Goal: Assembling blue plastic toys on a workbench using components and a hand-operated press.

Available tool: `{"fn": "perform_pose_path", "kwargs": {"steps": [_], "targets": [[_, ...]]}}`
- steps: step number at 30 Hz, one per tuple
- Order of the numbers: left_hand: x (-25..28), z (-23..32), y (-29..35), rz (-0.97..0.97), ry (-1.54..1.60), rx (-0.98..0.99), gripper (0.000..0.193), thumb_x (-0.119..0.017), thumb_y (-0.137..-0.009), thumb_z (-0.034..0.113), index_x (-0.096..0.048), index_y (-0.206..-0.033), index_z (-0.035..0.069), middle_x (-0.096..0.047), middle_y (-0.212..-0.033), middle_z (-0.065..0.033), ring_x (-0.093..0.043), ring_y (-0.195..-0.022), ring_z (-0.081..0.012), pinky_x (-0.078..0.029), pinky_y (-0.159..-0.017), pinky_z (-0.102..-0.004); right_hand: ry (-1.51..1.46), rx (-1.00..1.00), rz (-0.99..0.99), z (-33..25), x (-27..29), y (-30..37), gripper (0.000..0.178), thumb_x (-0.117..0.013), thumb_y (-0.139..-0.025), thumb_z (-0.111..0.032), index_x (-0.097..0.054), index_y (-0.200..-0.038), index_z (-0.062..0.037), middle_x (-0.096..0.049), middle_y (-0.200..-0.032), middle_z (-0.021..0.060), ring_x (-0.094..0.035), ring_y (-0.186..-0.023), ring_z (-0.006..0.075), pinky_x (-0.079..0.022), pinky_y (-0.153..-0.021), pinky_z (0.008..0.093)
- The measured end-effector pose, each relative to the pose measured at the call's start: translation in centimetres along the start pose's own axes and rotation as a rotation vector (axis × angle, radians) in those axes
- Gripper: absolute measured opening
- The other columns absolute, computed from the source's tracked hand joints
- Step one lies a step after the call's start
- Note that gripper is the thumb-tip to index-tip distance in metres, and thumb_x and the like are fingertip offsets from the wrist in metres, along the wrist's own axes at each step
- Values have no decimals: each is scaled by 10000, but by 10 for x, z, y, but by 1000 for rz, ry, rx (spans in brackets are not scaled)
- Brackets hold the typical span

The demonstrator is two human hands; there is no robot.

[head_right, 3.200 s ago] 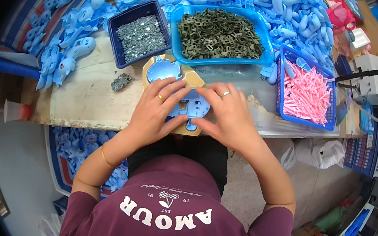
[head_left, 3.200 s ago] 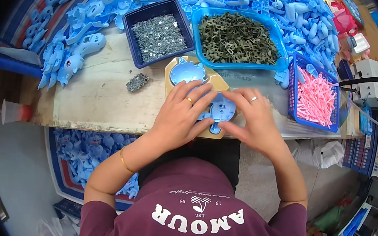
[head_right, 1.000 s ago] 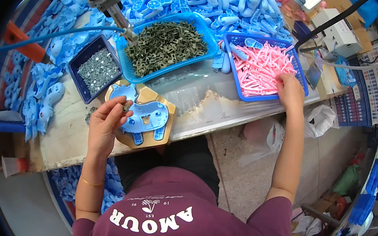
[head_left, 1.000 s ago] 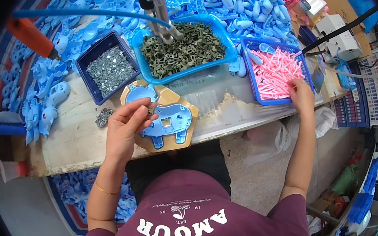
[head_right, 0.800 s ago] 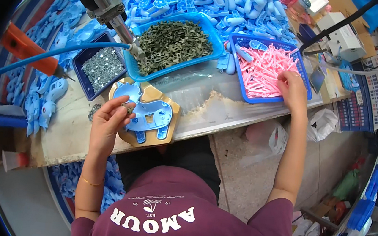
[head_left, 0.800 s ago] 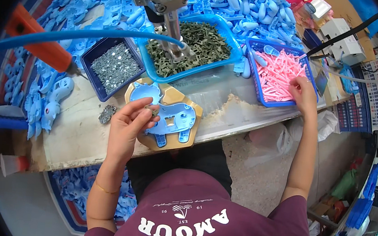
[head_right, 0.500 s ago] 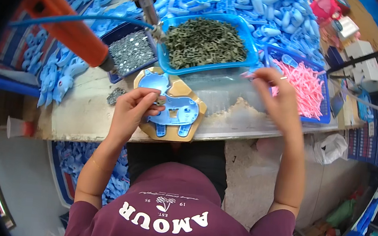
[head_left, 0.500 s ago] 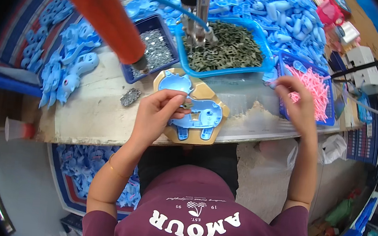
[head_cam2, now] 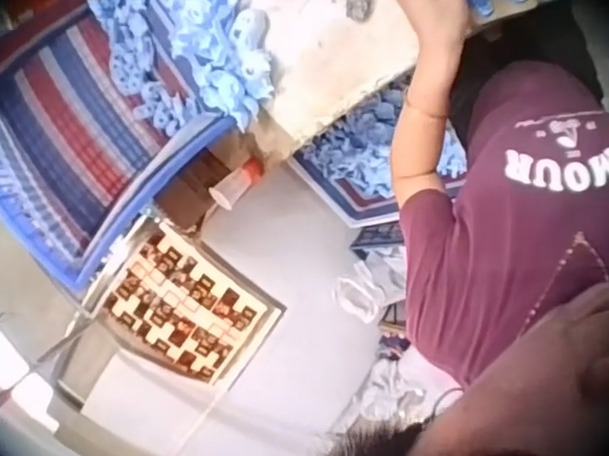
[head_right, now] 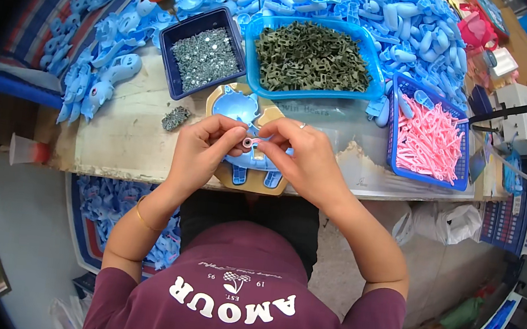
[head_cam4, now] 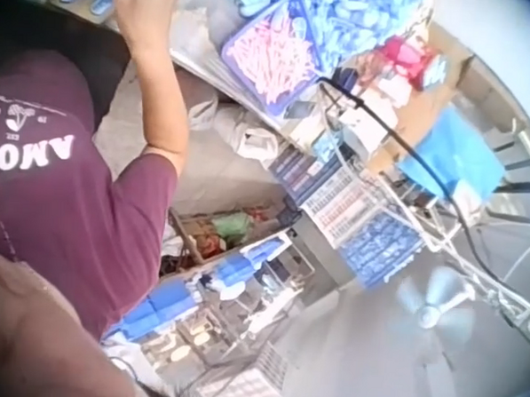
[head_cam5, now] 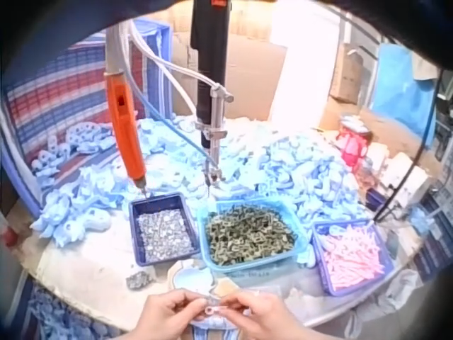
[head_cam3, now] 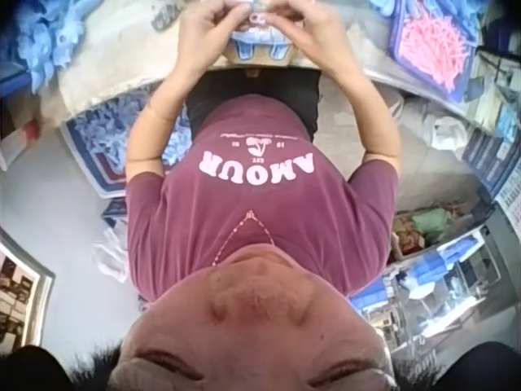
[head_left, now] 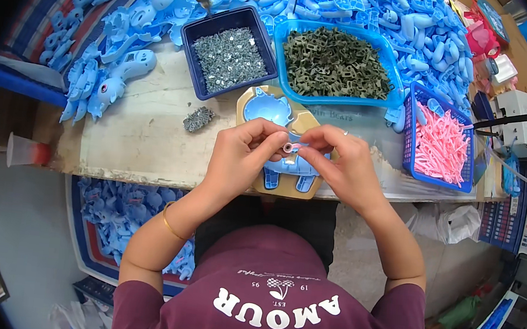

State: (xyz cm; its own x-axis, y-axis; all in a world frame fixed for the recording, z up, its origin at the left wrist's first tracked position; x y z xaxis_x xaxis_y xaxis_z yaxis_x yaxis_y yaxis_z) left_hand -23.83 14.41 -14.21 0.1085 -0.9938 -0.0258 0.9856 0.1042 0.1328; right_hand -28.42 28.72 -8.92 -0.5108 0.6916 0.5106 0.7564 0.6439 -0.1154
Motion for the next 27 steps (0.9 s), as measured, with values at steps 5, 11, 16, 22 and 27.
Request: {"fn": "perform_pose_path", "kwargs": {"steps": [5, 11, 16, 22, 27], "targets": [[0, -3, -1, -91, 114, 49, 229, -631, -1021, 152, -697, -1106, -50, -734, -947, -97, -717, -835, -127, -588, -730, -242, 98, 117, -33, -9, -3, 2, 186, -759, -867, -63, -714, -1041, -12, -706, -868, 109, -706, -771, 183, -543, -683, 311], [-1, -4, -1, -187, 77, 120, 265, -609, -1032, 160, -687, -1169, -54, -741, -983, -106, -730, -849, -144, -586, -706, -239, 407, 403, -5, -33, -14, 4, 144, -759, -846, -102, -728, -984, -79, -684, -851, 59, -673, -765, 238, -518, -675, 364], [46, 29, 0, 140, -387, -211, 245, -591, -1040, 153, -704, -1195, 1, -755, -1032, -82, -708, -807, -111, -564, -648, -238, 645, 425, -41, -27, -36, 2, 127, -755, -841, -202, -726, -918, -105, -652, -842, 30, -643, -813, 240, -487, -704, 386], [40, 55, 24, 240, -733, -558, 127, -683, -945, 112, -740, -1039, 48, -745, -902, -106, -697, -785, -237, -541, -659, -338, 631, 364, -102, -11, -55, -6, 94, -729, -845, -181, -700, -849, -92, -627, -821, 56, -633, -821, 267, -490, -720, 405], [4, 54, 42, 5, -943, -819, 184, -750, -855, 143, -729, -1026, 78, -722, -1043, -73, -660, -1013, -271, -557, -827, -390, 659, 387, -201, -12, -61, -15, 107, -719, -837, -169, -697, -856, -65, -627, -857, 84, -632, -855, 299, -507, -728, 438]]}}
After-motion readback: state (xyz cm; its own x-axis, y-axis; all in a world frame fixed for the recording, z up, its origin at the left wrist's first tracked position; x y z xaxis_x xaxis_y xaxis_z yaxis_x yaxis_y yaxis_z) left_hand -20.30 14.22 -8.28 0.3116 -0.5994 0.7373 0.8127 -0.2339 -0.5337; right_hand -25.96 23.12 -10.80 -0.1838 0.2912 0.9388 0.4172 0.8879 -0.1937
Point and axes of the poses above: each hand's wrist, its own y-axis away from the middle knuckle, its own x-axis out of the back of the hand, z = x × y, the point moved 10 cm from there along -y, towards the middle knuckle
